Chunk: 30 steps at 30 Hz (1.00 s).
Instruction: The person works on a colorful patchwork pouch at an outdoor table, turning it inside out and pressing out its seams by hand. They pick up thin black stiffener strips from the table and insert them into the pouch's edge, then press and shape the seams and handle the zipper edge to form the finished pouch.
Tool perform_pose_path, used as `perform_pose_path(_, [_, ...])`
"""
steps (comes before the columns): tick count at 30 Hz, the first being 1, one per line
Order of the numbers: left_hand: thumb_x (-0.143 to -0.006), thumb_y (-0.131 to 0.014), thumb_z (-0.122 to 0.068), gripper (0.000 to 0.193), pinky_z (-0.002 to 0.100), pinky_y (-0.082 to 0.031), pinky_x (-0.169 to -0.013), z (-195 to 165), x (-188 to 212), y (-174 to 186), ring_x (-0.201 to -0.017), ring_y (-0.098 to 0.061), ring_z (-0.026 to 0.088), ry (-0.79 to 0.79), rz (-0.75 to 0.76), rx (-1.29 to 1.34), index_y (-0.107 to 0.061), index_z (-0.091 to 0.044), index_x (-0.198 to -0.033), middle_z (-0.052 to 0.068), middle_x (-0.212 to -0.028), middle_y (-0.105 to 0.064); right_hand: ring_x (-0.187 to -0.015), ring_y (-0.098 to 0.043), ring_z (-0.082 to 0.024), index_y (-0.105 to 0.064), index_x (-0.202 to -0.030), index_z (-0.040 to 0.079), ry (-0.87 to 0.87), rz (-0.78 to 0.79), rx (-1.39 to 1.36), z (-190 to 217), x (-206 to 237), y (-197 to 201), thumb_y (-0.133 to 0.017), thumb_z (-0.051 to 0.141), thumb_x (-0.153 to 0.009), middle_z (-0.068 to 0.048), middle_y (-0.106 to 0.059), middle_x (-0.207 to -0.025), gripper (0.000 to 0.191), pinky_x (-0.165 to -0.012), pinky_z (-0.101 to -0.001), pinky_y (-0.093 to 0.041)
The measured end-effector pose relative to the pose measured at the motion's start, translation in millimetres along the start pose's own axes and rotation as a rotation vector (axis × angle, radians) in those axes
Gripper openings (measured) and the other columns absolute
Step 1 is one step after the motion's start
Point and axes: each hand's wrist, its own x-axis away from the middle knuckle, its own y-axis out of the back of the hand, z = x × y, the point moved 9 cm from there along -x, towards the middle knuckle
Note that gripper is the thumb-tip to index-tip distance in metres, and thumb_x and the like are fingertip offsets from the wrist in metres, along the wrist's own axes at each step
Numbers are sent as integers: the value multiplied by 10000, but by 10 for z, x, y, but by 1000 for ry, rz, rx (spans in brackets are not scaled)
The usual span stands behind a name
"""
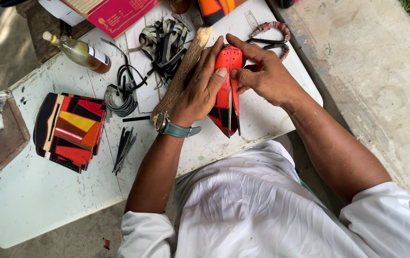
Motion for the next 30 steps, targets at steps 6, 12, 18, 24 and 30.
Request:
perform_pose_path(6, [-1172,-318,-382,627,423,-284,-1306,58,-51,-70,-1579,-342,355,-6,-30,29,-212,7,-1652,218,-1662,-317,-814,-647,-98,-480,-1530,53,-49,-159,177,-77,-32,26,-670,31,-924,26,-694,-1021,635,-669,-259,-584])
perform_pose_path(12, [-1164,-312,-455,650,422,-308,-1294,53,-74,4,-1561,-367,353,-18,-9,-24,-249,-37,-1657,204,-1639,-354,-887,-620,-96,-472,-1596,40,-44,-6,-191,-170,-14,111,-758,76,-945,3,-634,-997,712,-744,-284,-586])
perform_pose_path(18, [-1165,-336,-486,605,422,-374,-1279,1,-126,88,-1510,-455,326,-60,-167,-109,-406,-77,-1606,175,-1571,-440,-1090,-642,-130,-326,-1615,82,-20,-2,-267,-336,109,193,-731,159,-929,-19,-516,-1358,801,-895,-322,-590])
perform_pose_path(24, [-1146,-376,-490,630,422,-399,-1232,-78,-130,185,-1462,-488,332,-45,-239,76,-390,-29,-1576,183,-1525,-472,-1001,-645,-152,-321,-1632,112,-44,33,-393,-282,-12,-76,-720,233,-974,-69,-546,-1377,779,-802,-312,-605])
perform_pose_path(30, [-1164,-440,-399,489,400,-453,-1189,-228,-24,408,-1377,-570,311,-47,-292,-114,-501,-16,-1462,175,-1452,-556,-868,-654,-110,-477,-1557,66,-47,-30,-201,-3,-21,-42,-698,254,-998,-19,-649,-1266,630,-704,-289,-625])
